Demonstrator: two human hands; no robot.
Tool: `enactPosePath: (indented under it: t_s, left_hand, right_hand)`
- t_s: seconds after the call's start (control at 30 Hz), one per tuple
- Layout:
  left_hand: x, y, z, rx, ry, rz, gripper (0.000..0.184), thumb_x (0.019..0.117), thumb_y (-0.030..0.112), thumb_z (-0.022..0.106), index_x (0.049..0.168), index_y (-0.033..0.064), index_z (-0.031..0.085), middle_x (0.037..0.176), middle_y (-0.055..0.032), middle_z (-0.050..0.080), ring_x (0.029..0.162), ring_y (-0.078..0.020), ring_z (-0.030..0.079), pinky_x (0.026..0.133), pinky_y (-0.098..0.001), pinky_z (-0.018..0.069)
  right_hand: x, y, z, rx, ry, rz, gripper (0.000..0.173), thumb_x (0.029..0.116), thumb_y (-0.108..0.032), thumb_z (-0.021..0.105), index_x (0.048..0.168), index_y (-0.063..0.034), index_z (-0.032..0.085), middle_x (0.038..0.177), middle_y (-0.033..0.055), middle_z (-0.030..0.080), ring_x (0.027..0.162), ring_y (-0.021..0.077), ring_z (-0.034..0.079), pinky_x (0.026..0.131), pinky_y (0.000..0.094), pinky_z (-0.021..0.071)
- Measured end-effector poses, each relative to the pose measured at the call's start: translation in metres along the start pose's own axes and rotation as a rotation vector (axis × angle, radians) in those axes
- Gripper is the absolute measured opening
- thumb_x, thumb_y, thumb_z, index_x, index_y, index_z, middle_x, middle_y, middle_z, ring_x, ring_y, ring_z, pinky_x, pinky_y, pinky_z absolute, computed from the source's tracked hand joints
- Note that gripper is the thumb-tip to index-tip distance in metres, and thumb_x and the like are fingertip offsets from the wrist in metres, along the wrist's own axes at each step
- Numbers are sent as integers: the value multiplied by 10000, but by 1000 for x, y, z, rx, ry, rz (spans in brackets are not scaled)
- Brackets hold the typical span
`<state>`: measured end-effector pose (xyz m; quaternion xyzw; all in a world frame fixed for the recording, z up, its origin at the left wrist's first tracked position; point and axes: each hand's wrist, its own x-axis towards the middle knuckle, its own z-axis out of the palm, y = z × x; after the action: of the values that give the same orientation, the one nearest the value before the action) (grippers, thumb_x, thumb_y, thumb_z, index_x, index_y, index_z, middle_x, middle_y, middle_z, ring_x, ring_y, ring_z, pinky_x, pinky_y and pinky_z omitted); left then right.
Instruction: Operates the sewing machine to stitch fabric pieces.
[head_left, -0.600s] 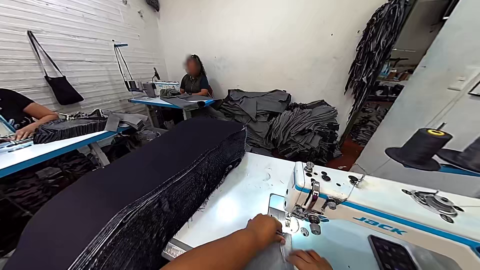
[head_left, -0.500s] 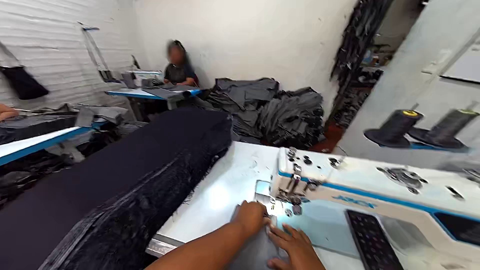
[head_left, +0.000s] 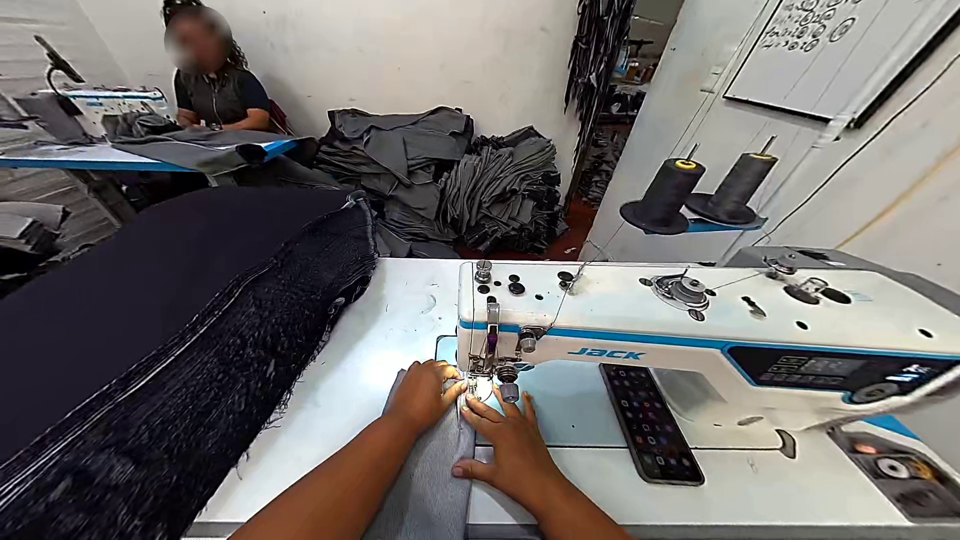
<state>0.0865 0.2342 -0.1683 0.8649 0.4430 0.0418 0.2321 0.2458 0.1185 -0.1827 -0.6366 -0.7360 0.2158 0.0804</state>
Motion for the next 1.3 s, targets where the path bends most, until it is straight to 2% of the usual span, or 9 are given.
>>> enactPosePath:
  t_s: [0.4, 0.53, 0.57, 0.63, 0.73, 0.87, 1.0, 1.2, 1.3]
  left_hand:
    - [-3, 2, -1, 27, 25, 30, 407, 1075, 323, 513, 1236, -5, 693, 1230, -178, 693, 1222, -314, 611, 1097, -475, 386]
    - [3, 1, -5, 47, 25, 36, 409, 1070, 326, 528, 1177, -26, 709, 1177, -189, 701, 1184, -325, 620, 1077, -475, 394]
    - [7, -1, -6, 59, 42, 40, 410, 1066, 314, 537, 1135, -56, 701, 1164, -212, 694, 1176, -349, 620, 1067, -493, 399]
    - [17, -3, -8, 83, 69, 36, 370, 1054, 248, 548, 1156, -80, 687, 1212, -237, 682, 1224, -380, 607, 1093, -525, 394]
    - [32, -3, -13, 104, 132, 6, 309, 1042, 194, 561, 1197, -37, 696, 1262, -201, 686, 1251, -356, 606, 1089, -526, 405]
    - [45, -9, -16, 67, 198, -2, 260, 1020, 145, 601, 1167, -34, 717, 1231, -198, 697, 1239, -363, 613, 1078, -549, 409]
    - [49, -12, -15, 49, 228, 6, 246, 1014, 144, 611, 1134, -35, 729, 1190, -190, 711, 1195, -358, 631, 1053, -539, 423]
    - [40, -6, -22, 66, 126, -152, 336, 1075, 275, 540, 1250, 29, 690, 1303, -161, 665, 1295, -322, 570, 1133, -496, 371]
    - [23, -17, -19, 60, 114, -188, 365, 1093, 305, 498, 1276, 39, 668, 1309, -155, 656, 1294, -320, 565, 1119, -503, 377]
  right_hand:
    - [-3, -2, 1, 8, -22, 8, 854, 868, -741, 596, 1544, -231, 488, 1641, -45, 388, 1579, 344, 160, 1191, 723, -4]
    - [-4, -3, 3, 9, -12, 13, 839, 884, -741, 570, 1543, -228, 489, 1640, -54, 388, 1579, 332, 165, 1194, 714, -3]
    - [-4, -3, 3, 19, -2, 8, 825, 887, -731, 576, 1534, -225, 503, 1633, -53, 400, 1576, 336, 175, 1192, 719, 0]
    - [-4, -3, 1, 43, 1, 4, 797, 900, -705, 585, 1528, -220, 511, 1626, -53, 413, 1576, 335, 175, 1191, 720, -9]
    - [-4, -3, -1, 59, -5, 3, 761, 923, -679, 576, 1529, -224, 509, 1626, -58, 412, 1580, 323, 165, 1192, 714, -23]
    - [-3, -3, 1, 47, -8, -7, 754, 935, -685, 549, 1539, -238, 495, 1631, -66, 402, 1580, 315, 167, 1188, 720, -9]
    - [-3, -1, 1, 43, -8, -18, 758, 932, -695, 544, 1538, -242, 496, 1633, -66, 399, 1580, 318, 167, 1190, 718, -15]
    - [-1, 0, 4, 40, 30, -13, 750, 934, -696, 541, 1519, -227, 525, 1615, -61, 429, 1574, 310, 198, 1201, 702, -9]
    - [-4, -1, 8, 46, 32, -88, 736, 919, -677, 582, 1491, -214, 561, 1599, -47, 456, 1562, 326, 233, 1205, 700, 26]
